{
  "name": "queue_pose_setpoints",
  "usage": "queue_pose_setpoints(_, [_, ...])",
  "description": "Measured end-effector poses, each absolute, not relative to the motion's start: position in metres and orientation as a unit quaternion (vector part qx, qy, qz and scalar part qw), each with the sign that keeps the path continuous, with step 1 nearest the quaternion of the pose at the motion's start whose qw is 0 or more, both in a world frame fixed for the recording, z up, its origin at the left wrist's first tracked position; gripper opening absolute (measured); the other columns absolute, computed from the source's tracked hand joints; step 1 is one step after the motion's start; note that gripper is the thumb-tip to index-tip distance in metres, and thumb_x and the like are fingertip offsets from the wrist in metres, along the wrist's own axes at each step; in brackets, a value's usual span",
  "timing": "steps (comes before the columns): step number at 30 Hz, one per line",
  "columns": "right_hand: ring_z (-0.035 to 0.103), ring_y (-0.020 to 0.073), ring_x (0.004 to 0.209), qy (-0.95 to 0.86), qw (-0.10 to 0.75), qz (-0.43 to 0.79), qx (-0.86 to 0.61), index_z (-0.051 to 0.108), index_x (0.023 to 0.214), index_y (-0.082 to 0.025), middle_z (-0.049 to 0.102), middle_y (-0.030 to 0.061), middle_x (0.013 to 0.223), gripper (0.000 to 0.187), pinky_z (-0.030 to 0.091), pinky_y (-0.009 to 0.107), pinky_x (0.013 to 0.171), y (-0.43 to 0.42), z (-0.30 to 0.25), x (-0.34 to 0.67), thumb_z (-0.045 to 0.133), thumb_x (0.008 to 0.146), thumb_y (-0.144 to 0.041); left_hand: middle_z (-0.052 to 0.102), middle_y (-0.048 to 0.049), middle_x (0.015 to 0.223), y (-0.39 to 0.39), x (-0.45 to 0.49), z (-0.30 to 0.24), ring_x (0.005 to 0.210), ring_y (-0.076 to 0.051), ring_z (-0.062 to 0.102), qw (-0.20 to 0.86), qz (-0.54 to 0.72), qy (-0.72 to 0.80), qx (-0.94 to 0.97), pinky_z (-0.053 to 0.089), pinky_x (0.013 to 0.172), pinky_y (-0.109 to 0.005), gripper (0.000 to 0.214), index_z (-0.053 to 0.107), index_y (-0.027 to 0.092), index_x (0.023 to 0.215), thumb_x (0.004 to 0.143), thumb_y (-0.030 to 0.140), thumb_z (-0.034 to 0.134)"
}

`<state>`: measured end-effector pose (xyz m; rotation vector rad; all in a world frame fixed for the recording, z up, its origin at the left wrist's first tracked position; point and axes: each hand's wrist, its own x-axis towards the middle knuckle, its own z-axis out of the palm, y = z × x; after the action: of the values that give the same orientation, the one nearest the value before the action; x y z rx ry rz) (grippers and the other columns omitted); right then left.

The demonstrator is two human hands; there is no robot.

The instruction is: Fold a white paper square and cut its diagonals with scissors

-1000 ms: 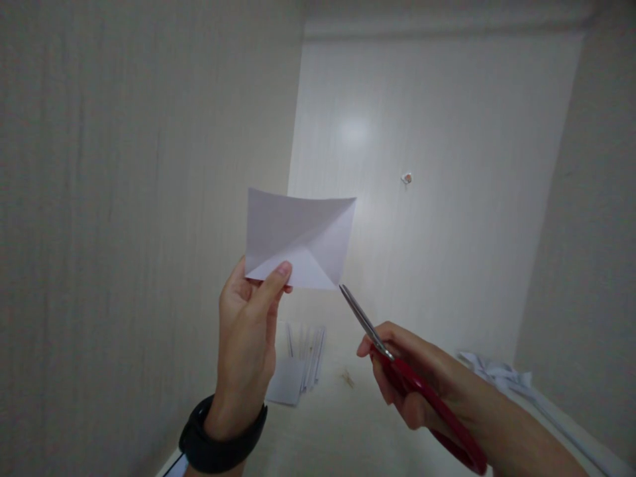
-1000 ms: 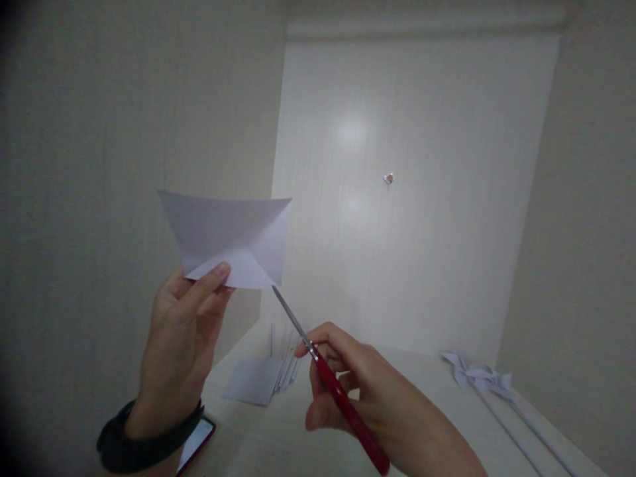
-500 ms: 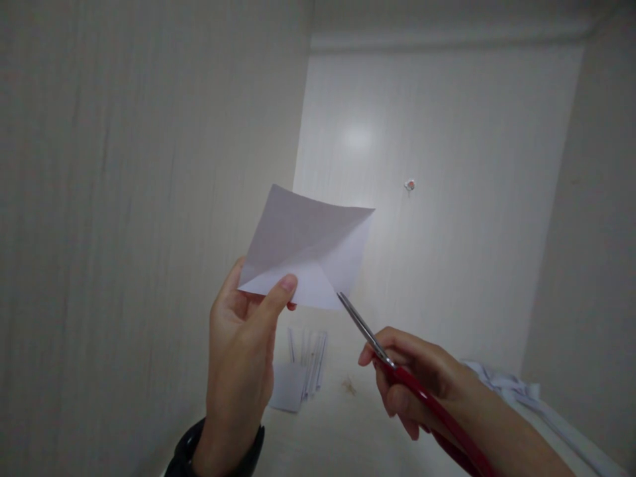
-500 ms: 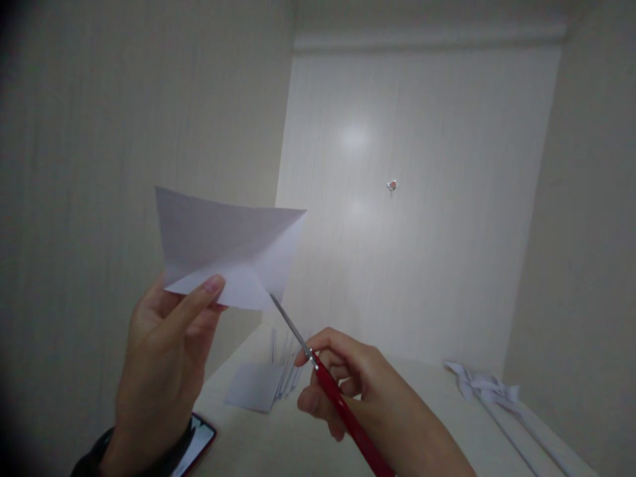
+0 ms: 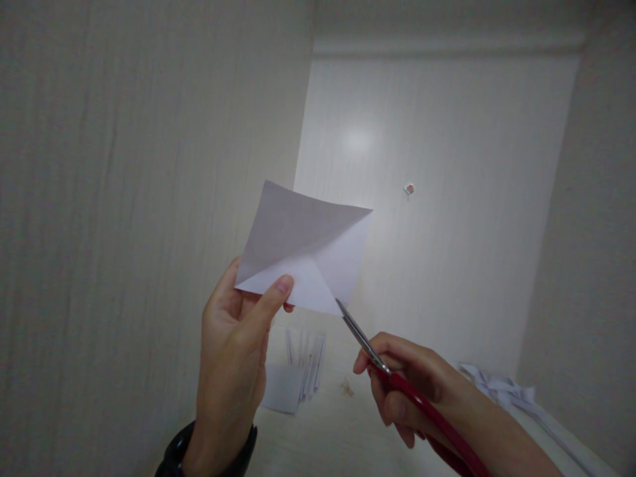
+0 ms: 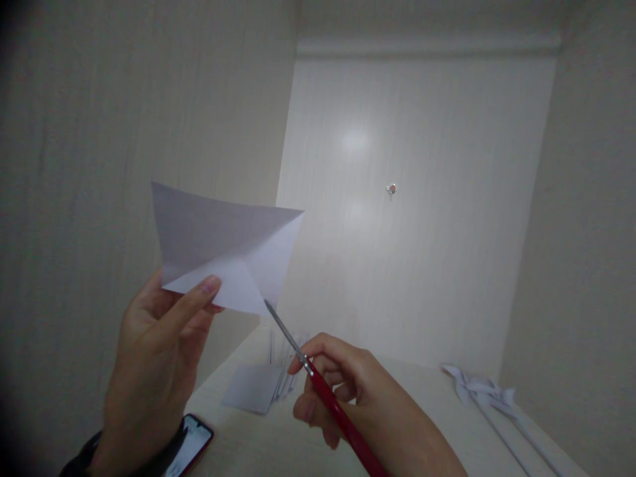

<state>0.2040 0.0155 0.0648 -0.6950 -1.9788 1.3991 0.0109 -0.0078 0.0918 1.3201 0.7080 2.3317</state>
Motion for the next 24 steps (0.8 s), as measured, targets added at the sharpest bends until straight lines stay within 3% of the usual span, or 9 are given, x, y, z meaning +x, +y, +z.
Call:
queue_pose_setpoints(11, [0.048, 0.0078, 0.052, -0.739, 0.333, 0.529, -0.251, 0.059, 0.096, -0.019, 0.056, -0.0019, 0.066, 0.024, 0.041, 0.019, 0.049, 0.0163, 0.0591, 0.2075, 0.066, 0.078, -0.033, 0.068, 0.0022, 0.073, -0.0113, 0.0129, 0.0918, 0.057, -0.012, 0.06, 0.157, 0.817, 0.29, 0.473, 0.05, 0.054, -0.021, 0.03, 0.065, 0.02, 0.092, 0.069, 0.034, 0.078])
queue_pose_setpoints(18, [0.051, 0.0086, 0.056, -0.738, 0.347, 0.524, -0.244, 0.06, 0.096, -0.02, 0.056, -0.002, 0.066, 0.028, 0.04, 0.019, 0.049, 0.0117, 0.0608, 0.2081, 0.07, 0.072, -0.03, 0.067, 0.002, 0.073, -0.0114, 0.0118, 0.0929, 0.059, -0.012, 0.061, 0.143, 0.81, 0.296, 0.485, 0.051, 0.054, -0.021, 0.029, 0.064, 0.02, 0.092, 0.068, 0.032, 0.077])
queue_pose_setpoints(24, [0.048, 0.0084, 0.054, -0.738, 0.341, 0.532, -0.238, 0.06, 0.096, -0.02, 0.056, -0.0009, 0.067, 0.027, 0.041, 0.02, 0.05, 0.0136, 0.0595, 0.2054, 0.068, 0.08, -0.039, 0.069, 0.0009, 0.078, -0.0113, 0.0132, 0.0911, 0.062, -0.013, 0.063, 0.146, 0.799, 0.307, 0.497, 0.052, 0.055, -0.022, 0.031, 0.064, 0.02, 0.095, 0.069, 0.032, 0.076])
